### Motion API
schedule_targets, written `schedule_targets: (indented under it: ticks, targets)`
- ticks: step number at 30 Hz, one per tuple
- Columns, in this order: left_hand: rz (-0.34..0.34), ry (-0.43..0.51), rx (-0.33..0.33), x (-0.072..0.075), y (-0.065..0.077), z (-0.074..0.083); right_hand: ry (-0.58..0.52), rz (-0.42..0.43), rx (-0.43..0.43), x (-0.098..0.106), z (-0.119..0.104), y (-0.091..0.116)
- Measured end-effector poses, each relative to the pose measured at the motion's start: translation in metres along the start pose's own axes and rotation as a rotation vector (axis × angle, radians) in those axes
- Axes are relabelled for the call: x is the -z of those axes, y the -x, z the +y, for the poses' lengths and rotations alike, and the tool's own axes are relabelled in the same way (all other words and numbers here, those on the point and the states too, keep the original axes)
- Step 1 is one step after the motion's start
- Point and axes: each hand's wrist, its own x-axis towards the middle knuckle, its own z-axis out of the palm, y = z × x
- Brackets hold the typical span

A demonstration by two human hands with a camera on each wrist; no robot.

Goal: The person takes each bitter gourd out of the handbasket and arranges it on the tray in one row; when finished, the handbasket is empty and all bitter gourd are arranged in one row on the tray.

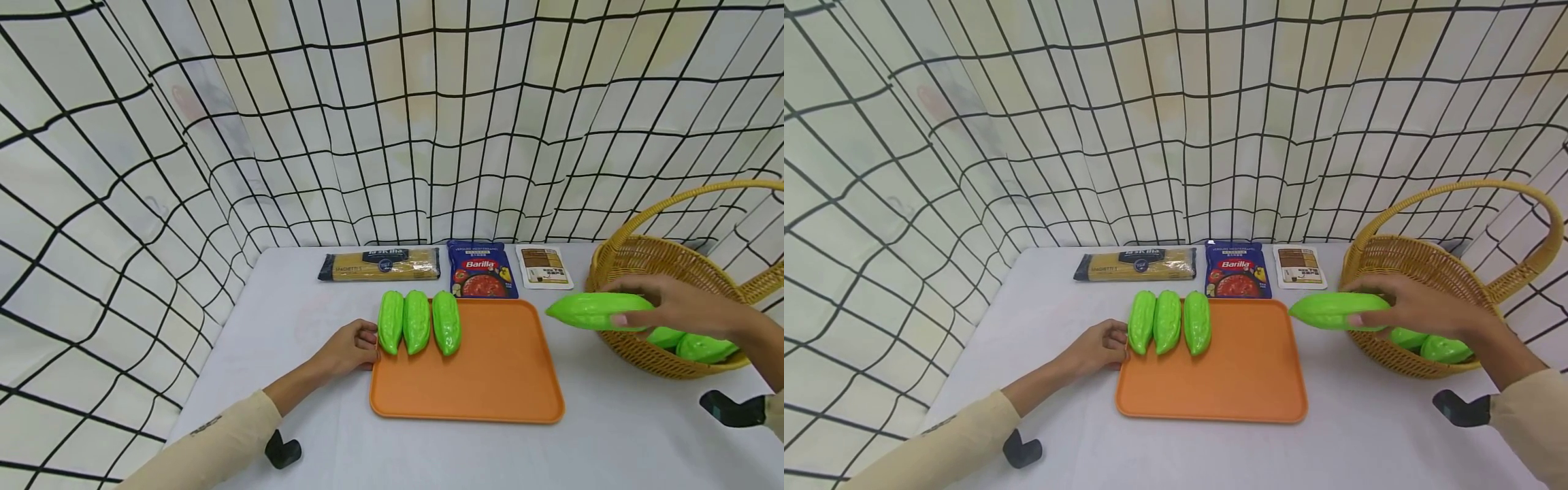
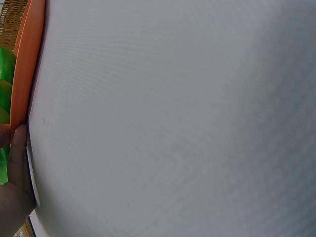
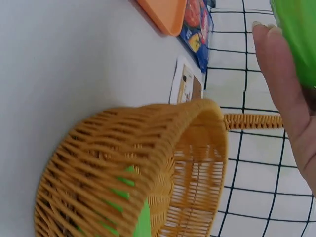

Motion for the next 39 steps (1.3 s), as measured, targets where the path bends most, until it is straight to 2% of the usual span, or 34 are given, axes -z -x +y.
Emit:
schedule_targets:
  ticks: [3,12,18,21,26,30,39]
  targets:
    - [0.001,-0.002,0.0,0.0,0.0,0.0,0.0,0.019,-0.009,-0.003,-0.002,-0.004]
    - [-0.003,0.003,0.006,-0.001,0.001,0.002,-0.038,0.04,0.053,-0.016,-0.005,-0.019]
    - [-0.006,0.0,0.002,-0.001,0.001,0.002,-0.089,0.065,0.139,-0.028,-0.008,-0.03]
    - [-0.007,0.007,0.003,-0.002,0.0,0.001,-0.131,0.042,0.154,-0.033,-0.01,-0.034]
    - [-0.007,0.014,0.002,-0.002,0.0,0.001,-0.164,-0.026,0.092,-0.039,-0.016,-0.043]
    - [-0.008,0.023,0.001,-0.002,0.0,0.0,-0.202,-0.042,0.046,-0.043,-0.018,-0.049]
    - [-0.004,0.014,0.003,0.0,0.002,0.002,-0.246,0.017,0.125,-0.058,-0.018,-0.066]
